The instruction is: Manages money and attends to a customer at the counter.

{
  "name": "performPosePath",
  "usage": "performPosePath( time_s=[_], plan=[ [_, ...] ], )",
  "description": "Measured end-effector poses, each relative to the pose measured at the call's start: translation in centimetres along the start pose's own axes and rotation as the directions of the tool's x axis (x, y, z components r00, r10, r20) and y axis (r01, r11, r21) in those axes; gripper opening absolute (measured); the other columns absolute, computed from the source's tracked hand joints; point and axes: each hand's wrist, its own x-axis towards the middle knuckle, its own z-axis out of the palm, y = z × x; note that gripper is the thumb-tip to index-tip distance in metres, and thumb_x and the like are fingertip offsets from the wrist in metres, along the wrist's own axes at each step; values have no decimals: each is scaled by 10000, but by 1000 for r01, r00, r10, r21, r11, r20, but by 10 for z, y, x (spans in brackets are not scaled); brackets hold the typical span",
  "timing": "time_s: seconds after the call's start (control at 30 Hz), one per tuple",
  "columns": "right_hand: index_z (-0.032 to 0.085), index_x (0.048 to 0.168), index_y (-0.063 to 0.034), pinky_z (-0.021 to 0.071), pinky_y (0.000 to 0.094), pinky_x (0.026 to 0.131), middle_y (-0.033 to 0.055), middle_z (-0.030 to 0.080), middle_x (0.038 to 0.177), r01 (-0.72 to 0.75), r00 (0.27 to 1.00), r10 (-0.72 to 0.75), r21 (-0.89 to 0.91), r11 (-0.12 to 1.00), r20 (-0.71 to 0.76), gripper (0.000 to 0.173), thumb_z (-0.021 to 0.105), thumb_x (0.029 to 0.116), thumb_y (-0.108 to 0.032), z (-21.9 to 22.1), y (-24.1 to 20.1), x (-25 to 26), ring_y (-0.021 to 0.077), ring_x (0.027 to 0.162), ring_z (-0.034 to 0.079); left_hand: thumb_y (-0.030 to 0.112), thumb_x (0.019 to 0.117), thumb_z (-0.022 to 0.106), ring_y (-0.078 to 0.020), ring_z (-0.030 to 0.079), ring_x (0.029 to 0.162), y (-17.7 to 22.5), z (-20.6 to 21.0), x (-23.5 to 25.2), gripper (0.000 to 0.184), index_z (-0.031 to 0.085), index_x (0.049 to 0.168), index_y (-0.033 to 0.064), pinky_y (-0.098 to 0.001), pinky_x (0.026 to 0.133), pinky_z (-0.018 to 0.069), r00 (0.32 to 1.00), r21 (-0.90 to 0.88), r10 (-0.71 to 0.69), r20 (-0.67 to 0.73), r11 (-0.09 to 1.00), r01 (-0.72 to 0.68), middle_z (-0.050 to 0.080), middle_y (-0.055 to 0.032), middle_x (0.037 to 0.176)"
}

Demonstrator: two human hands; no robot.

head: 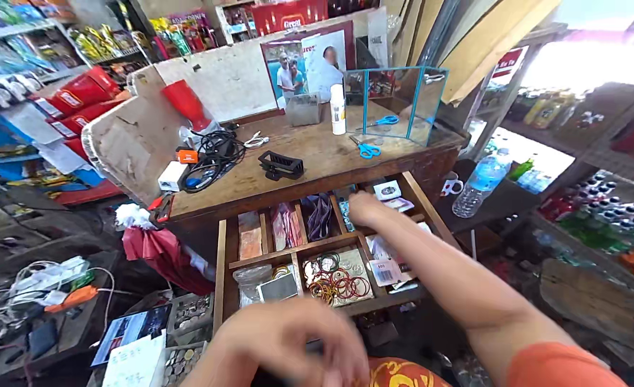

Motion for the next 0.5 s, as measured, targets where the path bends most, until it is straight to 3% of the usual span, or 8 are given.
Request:
performPosePath(
  time_s=[0.03, 0.07, 0.13, 0.17, 0.2, 0.3, 0.4, 0.5],
  plan=[
    [505, 1378, 131, 486, 685, 961, 380, 471, 1416, -44, 999, 45, 31, 999, -13, 536, 667, 953, -154, 10, -1, 8, 530, 1226, 567, 527, 976, 614, 10, 667, 838, -44, -21, 16, 425, 716, 1025, 117, -197, 781, 563, 989, -92, -5, -150, 996, -9, 726, 72, 907],
    [487, 1411, 107, 500, 687, 935, 375, 440, 1448, -69, 997, 71, 58, 996, -34, 585, 698, 925, -140, 19, -4, 12, 535, 1211, 572, 411, 984, 640, -10, 660, 837, -79, -34, 23, 304, 699, 1036, 116, -211, 776, 558, 919, -175, -75, -386, 985, 7, 714, 70, 925],
    [503, 1425, 47, 508, 668, 938, 352, 447, 1452, -78, 994, 83, 86, 993, -65, 594, 721, 908, -146, 25, -7, 17, 522, 1227, 563, 201, 1017, 480, -56, 616, 773, -117, -52, 29, 179, 622, 1034, 93, -238, 711, 530, 609, -349, -291, -737, 937, 26, 656, 32, 893],
    [529, 1417, 21, 500, 653, 963, 342, 451, 1453, -75, 993, 84, 108, 991, -81, 571, 725, 909, -154, 24, -5, 19, 511, 1260, 541, 200, 1068, 376, -63, 598, 748, -120, -59, 29, 248, 600, 1056, 95, -234, 684, 517, 475, -418, -373, -797, 908, 12, 636, 24, 884],
    [558, 1396, -5, 503, 639, 969, 338, 437, 1459, -64, 992, 78, 142, 988, -95, 542, 733, 903, -145, 23, -1, 22, 505, 1254, 542, 222, 1094, 290, -58, 595, 719, -120, -65, 28, 324, 593, 1036, 122, -221, 660, 516, 412, -463, -412, -812, 886, -26, 634, 32, 857],
    [617, 1310, -58, 530, 603, 942, 309, 417, 1461, 5, 994, 21, 232, 973, -110, 437, 724, 886, -43, 15, 10, 29, 466, 1168, 603, 236, 1102, 232, -56, 581, 670, -119, -74, 22, 395, 594, 970, 147, -203, 619, 495, 443, -563, -461, -769, 816, -127, 621, 27, 794],
    [713, 1141, -11, 500, 596, 966, 267, 600, 1263, 223, 960, -152, 311, 924, -236, 261, 682, 885, 29, 5, 21, 27, 414, 1149, 614, 256, 1117, 233, -89, 636, 743, -120, -74, 23, 397, 600, 1096, 104, -231, 686, 538, 451, -654, -553, -701, 750, -98, 673, -20, 906],
    [686, 1020, 12, 551, 394, 826, 143, 650, 1098, 533, 838, -309, 557, 637, -449, 131, 642, 903, 52, -9, 19, -4, 210, 926, 643, 311, 1125, 223, -142, 703, 969, -121, -71, 24, 485, 556, 1321, 18, -295, 872, 566, 550, -680, -581, -599, 733, 34, 714, -85, 1150]
  ],
)
